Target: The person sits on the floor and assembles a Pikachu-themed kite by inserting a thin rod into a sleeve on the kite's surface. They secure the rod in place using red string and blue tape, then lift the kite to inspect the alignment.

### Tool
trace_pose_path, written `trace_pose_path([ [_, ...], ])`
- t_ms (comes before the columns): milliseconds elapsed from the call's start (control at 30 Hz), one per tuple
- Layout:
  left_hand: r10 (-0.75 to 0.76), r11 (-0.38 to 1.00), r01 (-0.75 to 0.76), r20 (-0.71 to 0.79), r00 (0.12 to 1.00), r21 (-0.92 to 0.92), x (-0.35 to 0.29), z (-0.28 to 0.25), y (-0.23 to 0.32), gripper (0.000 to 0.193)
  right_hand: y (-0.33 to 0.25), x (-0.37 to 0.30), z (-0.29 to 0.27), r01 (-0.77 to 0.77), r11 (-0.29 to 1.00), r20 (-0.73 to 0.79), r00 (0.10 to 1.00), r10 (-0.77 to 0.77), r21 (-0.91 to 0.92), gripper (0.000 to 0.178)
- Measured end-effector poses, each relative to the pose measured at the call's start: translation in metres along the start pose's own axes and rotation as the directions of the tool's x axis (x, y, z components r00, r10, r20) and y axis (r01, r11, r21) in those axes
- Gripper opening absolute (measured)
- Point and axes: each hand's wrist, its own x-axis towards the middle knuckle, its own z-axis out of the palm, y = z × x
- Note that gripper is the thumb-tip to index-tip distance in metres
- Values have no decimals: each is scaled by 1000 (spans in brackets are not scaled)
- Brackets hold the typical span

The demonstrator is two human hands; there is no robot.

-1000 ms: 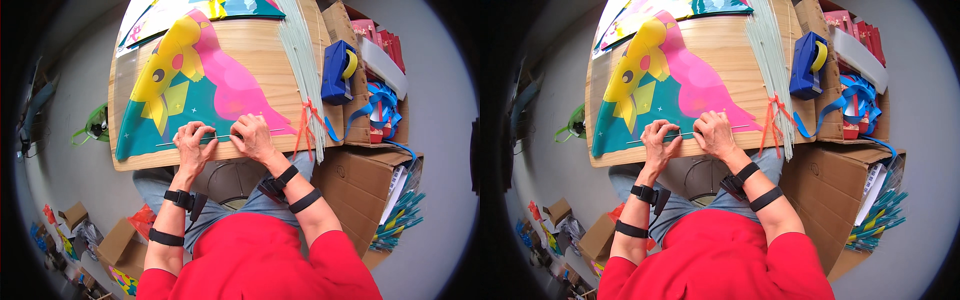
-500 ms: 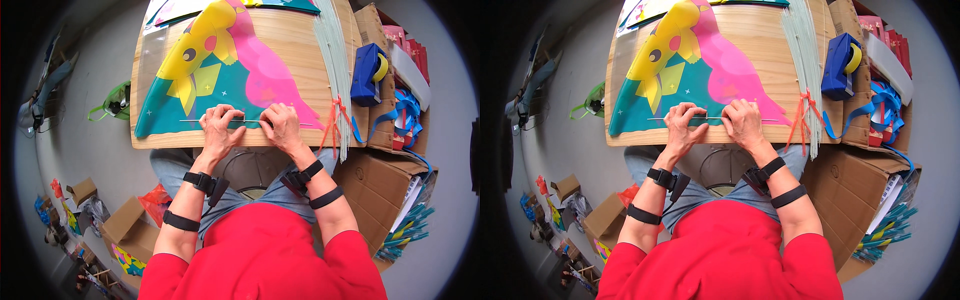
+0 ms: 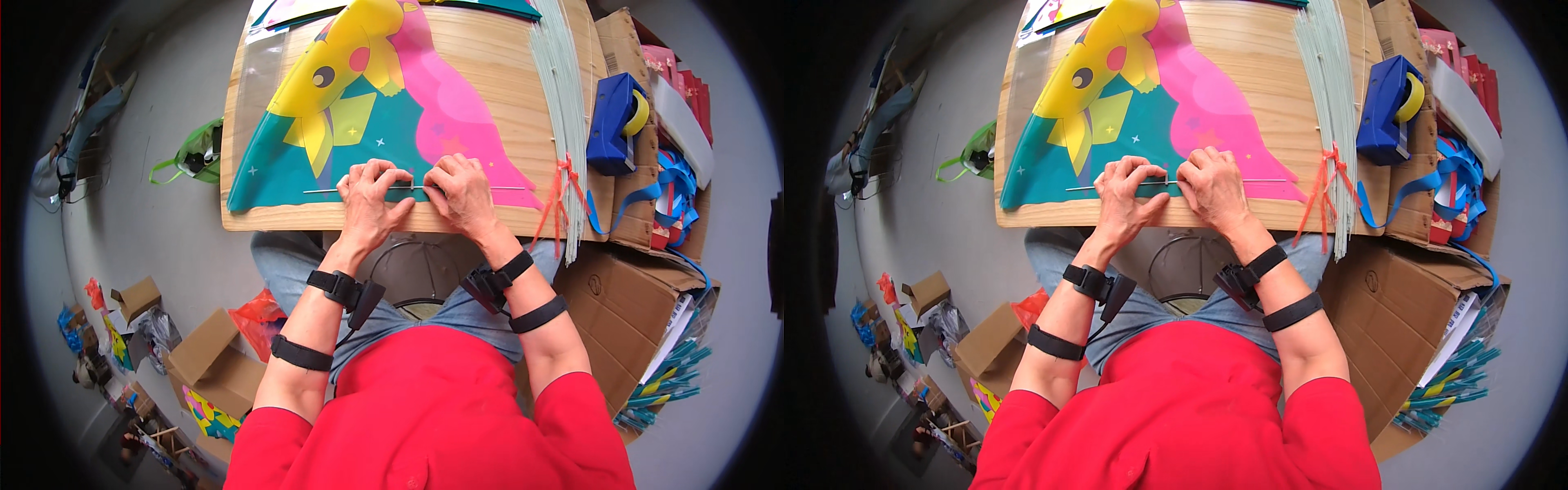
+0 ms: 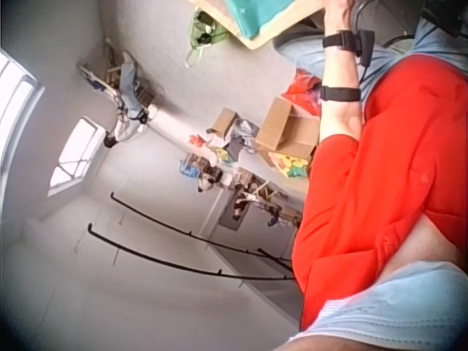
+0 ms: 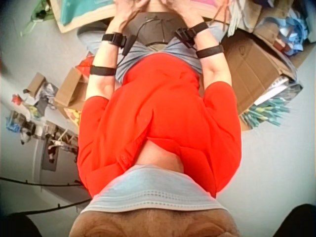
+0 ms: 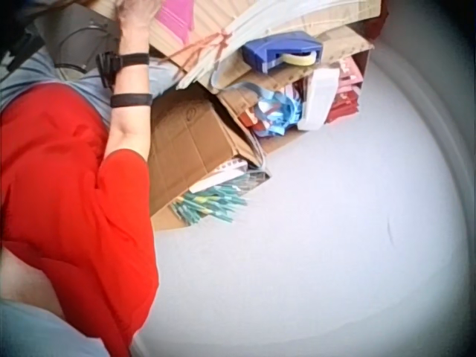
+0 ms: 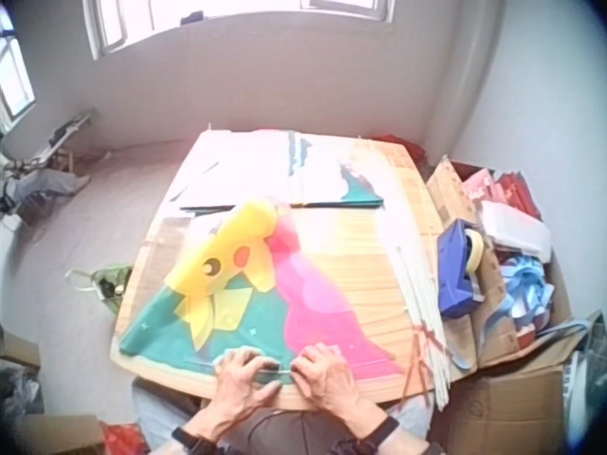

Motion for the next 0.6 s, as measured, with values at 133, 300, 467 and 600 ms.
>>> trace_pose_path([
  [133,-20,1000,20,18,1000,2,0,-1,0,37,-1,1,1,-4,1000,-3,1000,5,1,11],
  [300,-17,1000,17,12,1000,-4,0,0,0,37,-3,-1,-2,-1,1000,17,1000,1,0,12],
  [467,-28,1000,28,18,999,1,0,0,-1,37,-5,-2,-2,-8,1000,6,1000,8,0,12],
  [600,-27,1000,27,18,999,6,0,0,-1,35,-5,-2,-1,-13,1000,0,1000,13,5,11],
])
